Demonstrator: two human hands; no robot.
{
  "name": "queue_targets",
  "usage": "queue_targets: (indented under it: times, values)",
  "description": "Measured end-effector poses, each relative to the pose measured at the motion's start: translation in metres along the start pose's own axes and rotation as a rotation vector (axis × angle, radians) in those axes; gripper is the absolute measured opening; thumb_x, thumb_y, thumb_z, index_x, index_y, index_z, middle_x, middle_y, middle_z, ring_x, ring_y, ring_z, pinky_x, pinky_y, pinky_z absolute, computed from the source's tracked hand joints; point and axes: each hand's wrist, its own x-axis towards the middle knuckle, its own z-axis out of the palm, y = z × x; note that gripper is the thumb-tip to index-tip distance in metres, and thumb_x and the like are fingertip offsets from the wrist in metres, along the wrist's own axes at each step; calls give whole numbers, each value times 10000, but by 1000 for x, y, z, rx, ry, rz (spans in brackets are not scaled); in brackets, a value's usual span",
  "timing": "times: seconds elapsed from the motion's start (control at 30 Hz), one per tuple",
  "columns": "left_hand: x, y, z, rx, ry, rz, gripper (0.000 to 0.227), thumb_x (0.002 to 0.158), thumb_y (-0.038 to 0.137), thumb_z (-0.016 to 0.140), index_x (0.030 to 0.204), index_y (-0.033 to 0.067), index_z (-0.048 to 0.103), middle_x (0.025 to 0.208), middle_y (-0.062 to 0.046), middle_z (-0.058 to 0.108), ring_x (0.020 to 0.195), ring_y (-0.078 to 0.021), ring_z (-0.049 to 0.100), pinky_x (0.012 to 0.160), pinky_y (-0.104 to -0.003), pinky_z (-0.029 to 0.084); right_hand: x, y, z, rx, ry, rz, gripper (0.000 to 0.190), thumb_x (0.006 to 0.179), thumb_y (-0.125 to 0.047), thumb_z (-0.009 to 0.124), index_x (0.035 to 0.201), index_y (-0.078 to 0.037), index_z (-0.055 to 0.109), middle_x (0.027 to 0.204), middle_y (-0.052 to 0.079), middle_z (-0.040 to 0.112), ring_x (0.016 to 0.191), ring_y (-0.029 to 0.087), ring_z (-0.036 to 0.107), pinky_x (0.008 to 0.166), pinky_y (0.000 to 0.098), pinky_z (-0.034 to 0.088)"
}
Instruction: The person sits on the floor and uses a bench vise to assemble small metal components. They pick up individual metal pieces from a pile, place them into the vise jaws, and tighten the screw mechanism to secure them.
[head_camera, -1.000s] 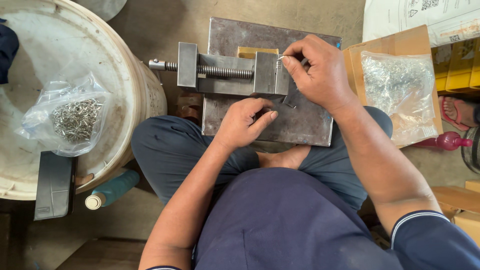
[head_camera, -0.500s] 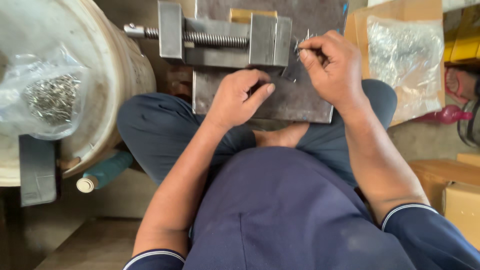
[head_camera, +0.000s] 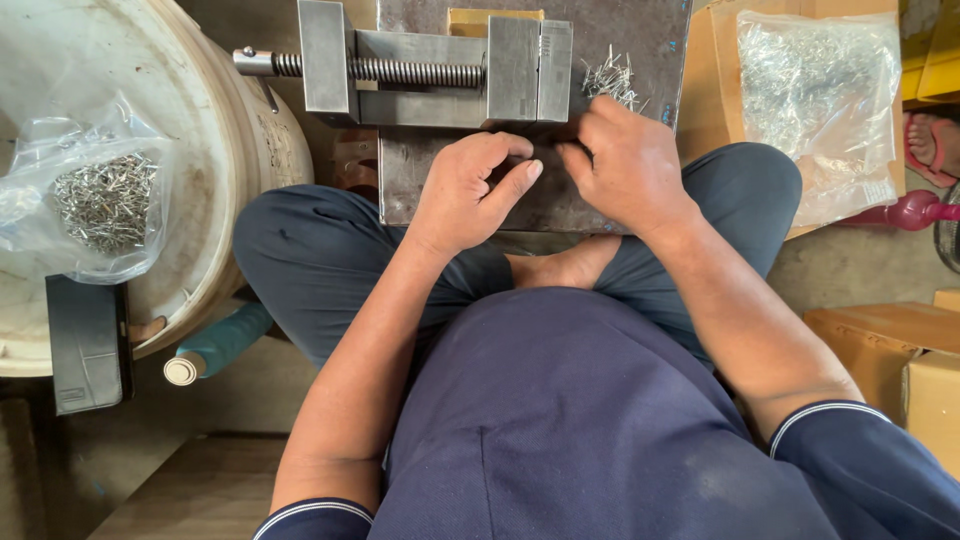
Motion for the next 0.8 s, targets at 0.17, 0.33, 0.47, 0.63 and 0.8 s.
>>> queue_targets:
  times: [0.17, 0.33, 0.47, 0.63, 0.8]
  values:
    - [0, 0, -1, -16, -2, 8, 179, 987, 191, 721, 1067, 36, 683, 884, -101, 691, 806, -264, 675, 724, -360, 524, -4, 4, 6, 7, 6, 15, 206, 918, -158, 782, 889, -14, 637, 918, 134, 605, 757, 357, 631, 636, 442, 506]
    - [1, 2, -1, 24, -9, 10, 170, 975, 191, 731, 1048, 42, 695, 842, -109, 668, 774, -278, 654, 699, -370, 512, -13, 17, 10, 403, 31, 204, 130, 982, -92, 743, 1026, 7, 671, 918, 82, 622, 759, 198, 607, 667, 327, 498]
    - [1, 0, 0, 35, -7, 33, 162, 984, 185, 727, 1050, 42, 690, 857, -112, 669, 796, -286, 659, 713, -378, 512, -20, 33, 6, 696, 3, 504, 95, 1042, -87, 717, 1111, -22, 717, 831, -16, 612, 702, 29, 501, 623, 236, 415]
    - [-1, -2, 0, 4, -2, 48, 170, 1000, 185, 722, 1075, 38, 678, 894, -103, 692, 834, -277, 679, 742, -371, 528, -31, 26, 0, 450, 29, 331, 100, 996, -59, 755, 1090, -28, 739, 905, 28, 627, 687, 95, 528, 627, 266, 440]
    - [0, -2, 1, -3, -6, 33, 173, 992, 184, 728, 1068, 36, 682, 873, -101, 689, 818, -269, 675, 728, -367, 523, -33, 11, -11, 210, 44, 177, 116, 972, -106, 785, 1078, -67, 755, 952, 70, 662, 672, 189, 595, 621, 323, 473]
